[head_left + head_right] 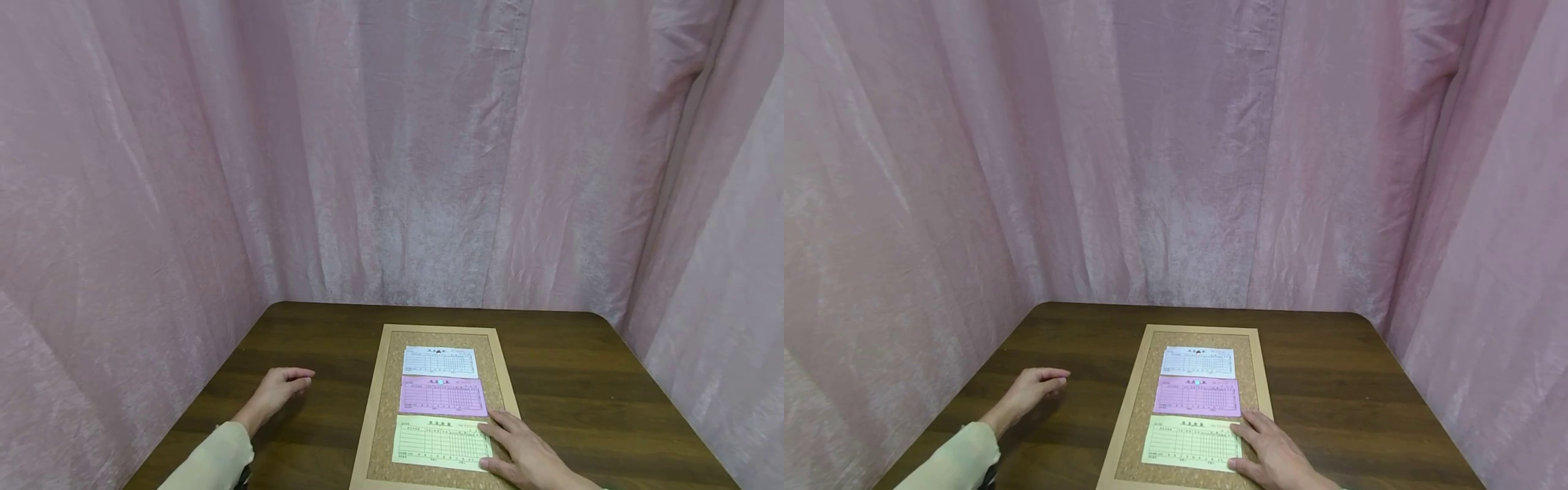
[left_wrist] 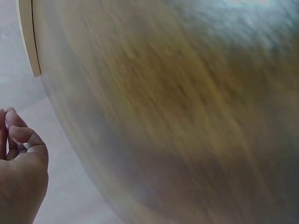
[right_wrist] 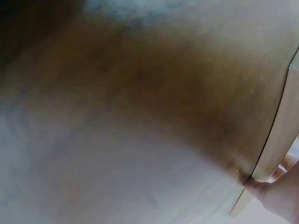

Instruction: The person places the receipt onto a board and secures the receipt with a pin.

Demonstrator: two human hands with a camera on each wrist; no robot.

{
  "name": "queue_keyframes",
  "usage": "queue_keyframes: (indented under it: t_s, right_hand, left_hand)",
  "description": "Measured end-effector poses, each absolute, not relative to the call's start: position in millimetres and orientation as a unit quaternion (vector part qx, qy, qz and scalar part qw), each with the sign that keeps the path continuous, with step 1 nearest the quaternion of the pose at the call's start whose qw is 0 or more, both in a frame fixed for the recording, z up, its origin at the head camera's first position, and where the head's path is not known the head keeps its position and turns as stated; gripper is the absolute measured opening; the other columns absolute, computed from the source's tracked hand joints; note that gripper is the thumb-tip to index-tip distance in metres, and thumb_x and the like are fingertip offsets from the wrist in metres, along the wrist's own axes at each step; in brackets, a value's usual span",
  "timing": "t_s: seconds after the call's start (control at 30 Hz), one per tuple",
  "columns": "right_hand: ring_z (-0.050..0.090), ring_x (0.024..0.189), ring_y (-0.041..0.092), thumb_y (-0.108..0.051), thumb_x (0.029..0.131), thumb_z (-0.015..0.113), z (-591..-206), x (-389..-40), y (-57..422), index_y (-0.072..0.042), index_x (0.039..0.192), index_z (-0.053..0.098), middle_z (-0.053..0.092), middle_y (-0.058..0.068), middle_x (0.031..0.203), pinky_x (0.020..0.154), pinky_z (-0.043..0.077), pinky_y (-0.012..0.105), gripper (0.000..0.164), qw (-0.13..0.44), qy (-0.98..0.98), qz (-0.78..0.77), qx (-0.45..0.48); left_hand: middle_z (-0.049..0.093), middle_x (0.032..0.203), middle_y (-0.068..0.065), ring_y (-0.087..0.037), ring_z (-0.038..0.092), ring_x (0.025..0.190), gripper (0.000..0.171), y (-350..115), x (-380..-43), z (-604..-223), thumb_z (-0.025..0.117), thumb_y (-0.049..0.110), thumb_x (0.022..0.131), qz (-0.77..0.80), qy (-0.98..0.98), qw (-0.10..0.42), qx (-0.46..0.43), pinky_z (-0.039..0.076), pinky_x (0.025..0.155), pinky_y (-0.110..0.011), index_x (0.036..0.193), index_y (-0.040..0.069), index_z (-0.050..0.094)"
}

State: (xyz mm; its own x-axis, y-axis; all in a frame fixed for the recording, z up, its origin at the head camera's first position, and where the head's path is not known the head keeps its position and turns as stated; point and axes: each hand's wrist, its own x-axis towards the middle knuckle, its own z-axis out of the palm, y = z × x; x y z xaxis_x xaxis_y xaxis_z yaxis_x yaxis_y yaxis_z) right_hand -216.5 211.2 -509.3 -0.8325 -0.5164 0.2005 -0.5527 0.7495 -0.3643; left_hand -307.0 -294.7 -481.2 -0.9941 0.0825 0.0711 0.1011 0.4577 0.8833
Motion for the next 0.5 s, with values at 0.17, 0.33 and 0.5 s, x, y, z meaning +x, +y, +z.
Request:
queue_keyframes:
  t_s: [0.17, 0.33, 0.5]
  right_hand:
    - [0.044, 0.131, 0.042, -0.060, 0.091, 0.061, -511, -217, 212, -0.008, 0.134, 0.061, 0.047, 0.019, 0.144, 0.090, 0.047, 0.056, 0.068, 0.049, -0.933, 0.206, 0.291]
    - [0.044, 0.131, 0.042, -0.060, 0.091, 0.061, -513, -218, 212, -0.008, 0.134, 0.061, 0.047, 0.020, 0.144, 0.089, 0.047, 0.056, 0.067, 0.049, -0.933, 0.206, 0.292]
    - [0.044, 0.131, 0.042, -0.059, 0.091, 0.061, -511, -218, 212, -0.007, 0.134, 0.061, 0.047, 0.020, 0.144, 0.089, 0.047, 0.057, 0.067, 0.047, -0.932, 0.210, 0.293]
  left_hand:
    - [0.071, 0.099, -0.020, -0.017, 0.063, 0.081, 0.026, -291, -310, -482, 0.070, 0.006, 0.090, -0.525, -0.849, 0.007, -0.067, 0.053, 0.073, -0.035, 0.110, -0.010, 0.069]
    - [0.071, 0.094, -0.021, -0.017, 0.063, 0.077, 0.022, -288, -311, -484, 0.069, 0.000, 0.088, -0.547, -0.834, 0.010, -0.073, 0.054, 0.071, -0.038, 0.105, -0.014, 0.068]
    - [0.070, 0.092, -0.023, -0.018, 0.063, 0.076, 0.019, -279, -301, -469, 0.067, -0.003, 0.087, -0.540, -0.839, 0.019, -0.065, 0.053, 0.071, -0.037, 0.102, -0.015, 0.068]
